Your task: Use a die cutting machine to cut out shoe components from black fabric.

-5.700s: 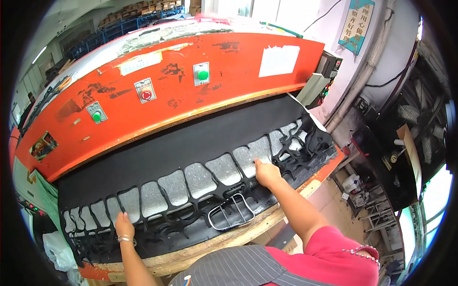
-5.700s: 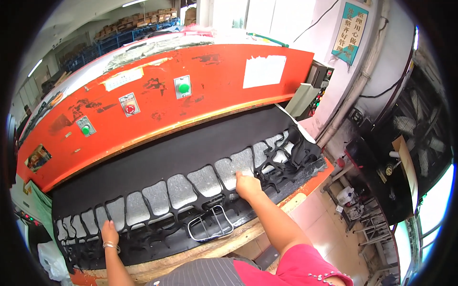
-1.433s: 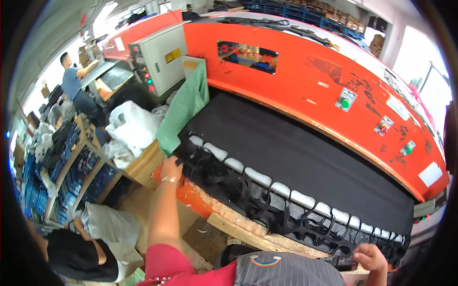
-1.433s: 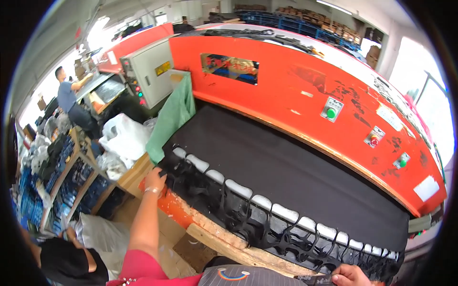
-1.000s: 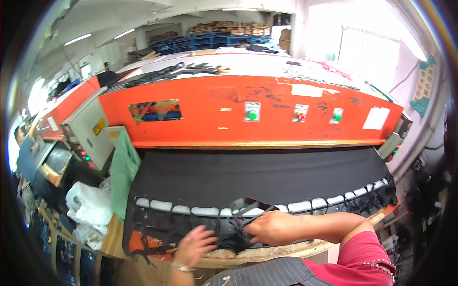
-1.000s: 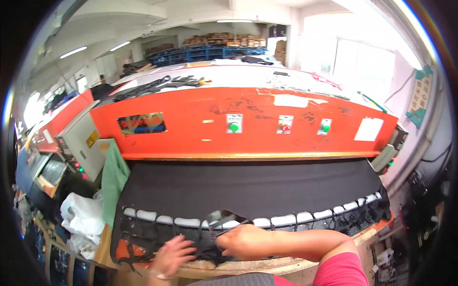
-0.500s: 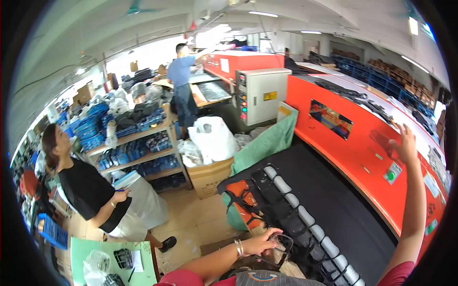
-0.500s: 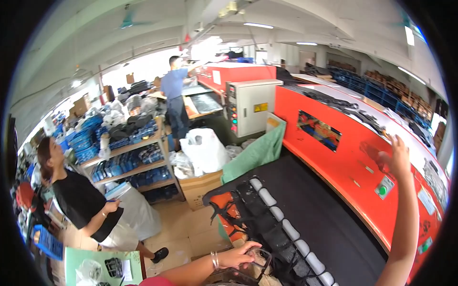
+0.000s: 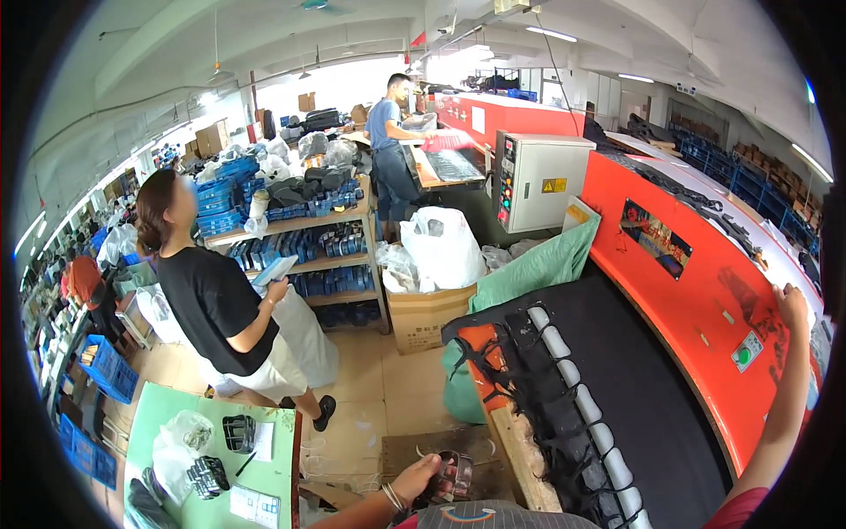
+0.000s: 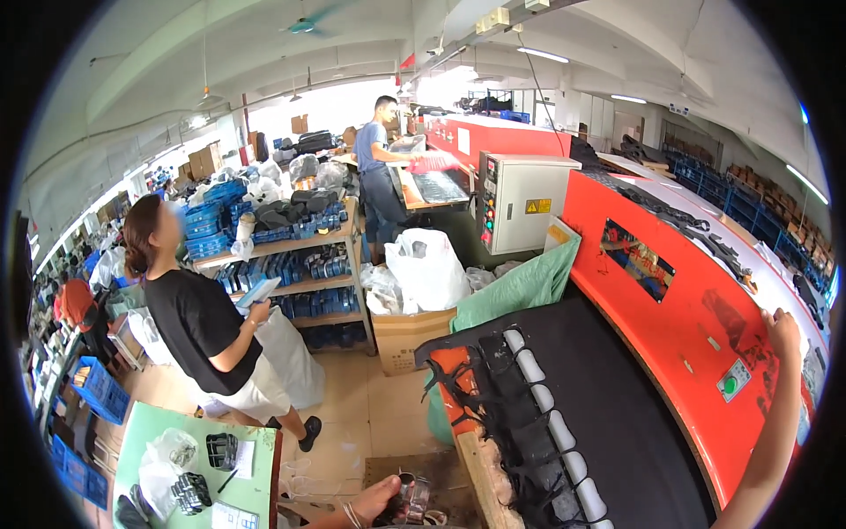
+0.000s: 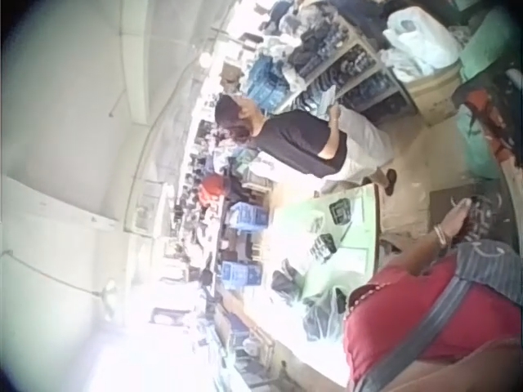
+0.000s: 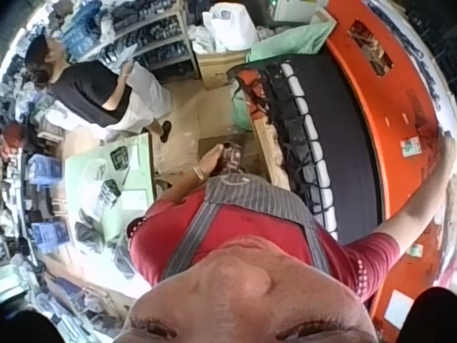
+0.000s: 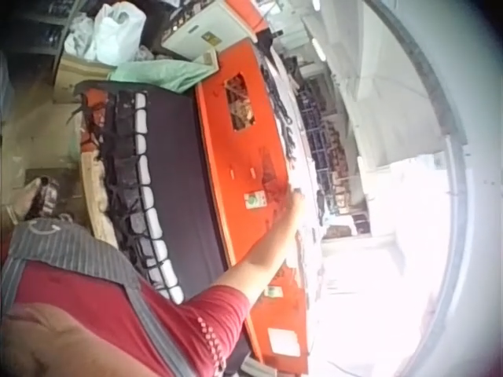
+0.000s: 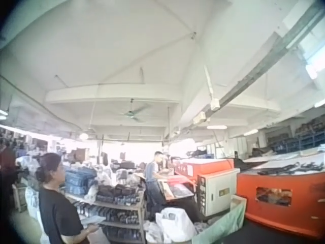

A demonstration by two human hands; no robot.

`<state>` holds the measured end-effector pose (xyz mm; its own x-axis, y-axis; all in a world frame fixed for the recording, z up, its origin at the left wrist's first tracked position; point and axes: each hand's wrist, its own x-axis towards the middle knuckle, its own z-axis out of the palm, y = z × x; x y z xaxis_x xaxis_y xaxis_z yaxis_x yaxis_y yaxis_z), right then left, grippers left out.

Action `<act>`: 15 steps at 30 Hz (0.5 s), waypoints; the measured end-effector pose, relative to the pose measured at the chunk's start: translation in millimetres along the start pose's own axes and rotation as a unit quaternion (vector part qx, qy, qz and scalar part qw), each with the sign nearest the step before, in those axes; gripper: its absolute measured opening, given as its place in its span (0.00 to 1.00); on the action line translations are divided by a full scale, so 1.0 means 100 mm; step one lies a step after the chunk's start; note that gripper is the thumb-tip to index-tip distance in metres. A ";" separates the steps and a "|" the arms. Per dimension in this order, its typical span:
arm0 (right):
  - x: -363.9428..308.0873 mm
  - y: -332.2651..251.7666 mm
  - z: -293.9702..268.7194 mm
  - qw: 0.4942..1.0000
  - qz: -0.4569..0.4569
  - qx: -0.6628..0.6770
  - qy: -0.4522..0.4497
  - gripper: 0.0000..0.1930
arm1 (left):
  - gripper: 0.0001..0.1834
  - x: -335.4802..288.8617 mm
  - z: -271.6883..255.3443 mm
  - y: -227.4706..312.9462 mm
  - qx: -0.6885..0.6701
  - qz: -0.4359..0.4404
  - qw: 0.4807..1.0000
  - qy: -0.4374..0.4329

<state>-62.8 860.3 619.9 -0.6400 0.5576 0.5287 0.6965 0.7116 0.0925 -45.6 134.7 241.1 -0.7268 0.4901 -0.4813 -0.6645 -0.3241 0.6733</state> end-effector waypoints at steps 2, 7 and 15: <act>0.01 0.05 0.02 1.000 -0.009 -0.014 0.012 0.26 | 0.21 0.07 -0.06 -0.23 0.049 0.048 0.998 0.000; 0.06 0.47 0.16 0.991 0.034 -0.078 0.104 0.21 | 0.26 0.23 -0.07 -0.43 0.334 0.141 0.928 -0.090; -0.12 -0.09 -0.18 0.969 0.210 -0.132 -0.004 0.35 | 0.53 0.05 -0.46 -1.19 0.469 0.108 0.870 -0.111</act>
<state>-55.5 839.2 628.2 -0.2831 0.7790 0.5595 0.9544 0.2866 0.0838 21.4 138.2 132.7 -0.6967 0.6770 -0.2371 -0.0077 0.3234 0.9462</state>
